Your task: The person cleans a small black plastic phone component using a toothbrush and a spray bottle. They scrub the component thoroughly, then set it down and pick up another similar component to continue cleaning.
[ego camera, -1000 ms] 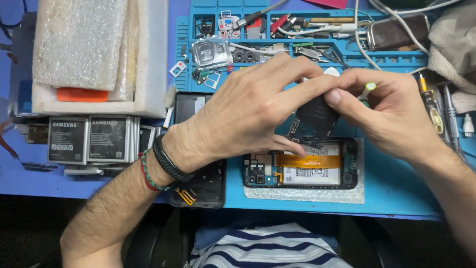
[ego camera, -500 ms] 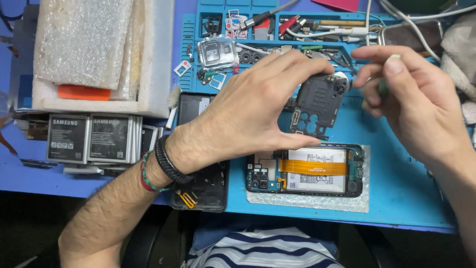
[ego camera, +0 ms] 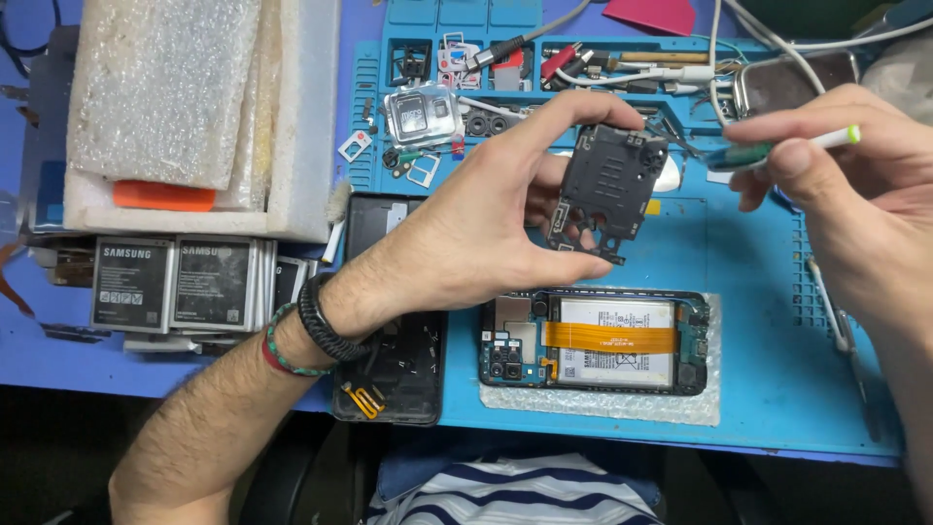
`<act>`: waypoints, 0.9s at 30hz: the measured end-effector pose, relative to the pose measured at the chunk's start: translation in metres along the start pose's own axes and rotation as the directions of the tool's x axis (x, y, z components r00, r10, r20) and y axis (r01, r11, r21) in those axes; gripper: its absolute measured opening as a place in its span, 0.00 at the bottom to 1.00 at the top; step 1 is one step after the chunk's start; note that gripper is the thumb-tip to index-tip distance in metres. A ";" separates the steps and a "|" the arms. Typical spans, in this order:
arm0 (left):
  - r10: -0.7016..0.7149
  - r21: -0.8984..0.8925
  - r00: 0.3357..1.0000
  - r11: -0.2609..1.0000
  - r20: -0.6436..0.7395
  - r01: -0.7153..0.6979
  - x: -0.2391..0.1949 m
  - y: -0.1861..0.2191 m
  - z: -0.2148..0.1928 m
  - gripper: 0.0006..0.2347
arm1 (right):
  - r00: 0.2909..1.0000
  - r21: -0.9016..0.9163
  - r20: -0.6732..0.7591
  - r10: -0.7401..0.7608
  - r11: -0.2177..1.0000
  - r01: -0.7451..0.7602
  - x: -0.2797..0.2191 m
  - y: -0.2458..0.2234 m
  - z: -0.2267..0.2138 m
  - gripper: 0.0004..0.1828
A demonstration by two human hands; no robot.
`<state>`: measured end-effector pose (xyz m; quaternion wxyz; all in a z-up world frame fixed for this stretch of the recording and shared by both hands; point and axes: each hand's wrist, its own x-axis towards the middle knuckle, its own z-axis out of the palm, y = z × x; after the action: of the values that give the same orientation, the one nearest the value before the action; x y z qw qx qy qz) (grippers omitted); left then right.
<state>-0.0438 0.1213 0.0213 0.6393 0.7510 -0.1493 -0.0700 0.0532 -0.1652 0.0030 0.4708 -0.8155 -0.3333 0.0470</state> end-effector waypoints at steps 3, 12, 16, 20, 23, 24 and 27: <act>-0.002 -0.018 1.000 1.000 0.013 0.002 0.001 0.001 0.001 0.30 | 0.976 0.261 -0.095 0.196 0.951 -0.166 -0.004 0.017 0.003 0.12; -0.047 0.009 0.998 0.999 0.052 0.046 0.000 0.000 0.000 0.31 | 0.979 0.197 -0.085 0.183 0.967 -0.164 0.000 -0.001 0.011 0.14; -0.046 0.024 0.998 0.999 0.040 0.045 0.001 -0.002 0.000 0.31 | 0.994 0.153 -0.024 0.106 0.983 -0.101 0.001 -0.001 0.009 0.08; -0.071 0.034 0.995 0.997 0.069 0.069 0.001 -0.002 0.000 0.32 | 0.982 0.198 -0.052 0.181 0.966 -0.168 0.001 -0.008 0.016 0.05; -0.060 0.038 0.995 0.998 0.084 0.057 0.001 -0.001 0.000 0.31 | 0.982 0.277 -0.054 0.183 0.947 -0.161 -0.002 0.004 0.015 0.08; -0.062 0.045 0.994 0.997 0.085 0.058 0.001 -0.001 0.001 0.32 | 0.983 0.359 -0.052 0.174 0.922 -0.144 -0.003 0.011 0.013 0.12; -0.091 0.000 0.991 0.996 0.099 0.091 0.001 0.002 0.001 0.32 | 0.981 0.401 -0.071 0.179 0.906 -0.136 -0.004 0.025 0.011 0.12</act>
<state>-0.0429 0.1199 0.0235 0.6290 0.7512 -0.1461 -0.1364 0.0585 -0.1678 -0.0242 0.6368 -0.7297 -0.2246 0.1077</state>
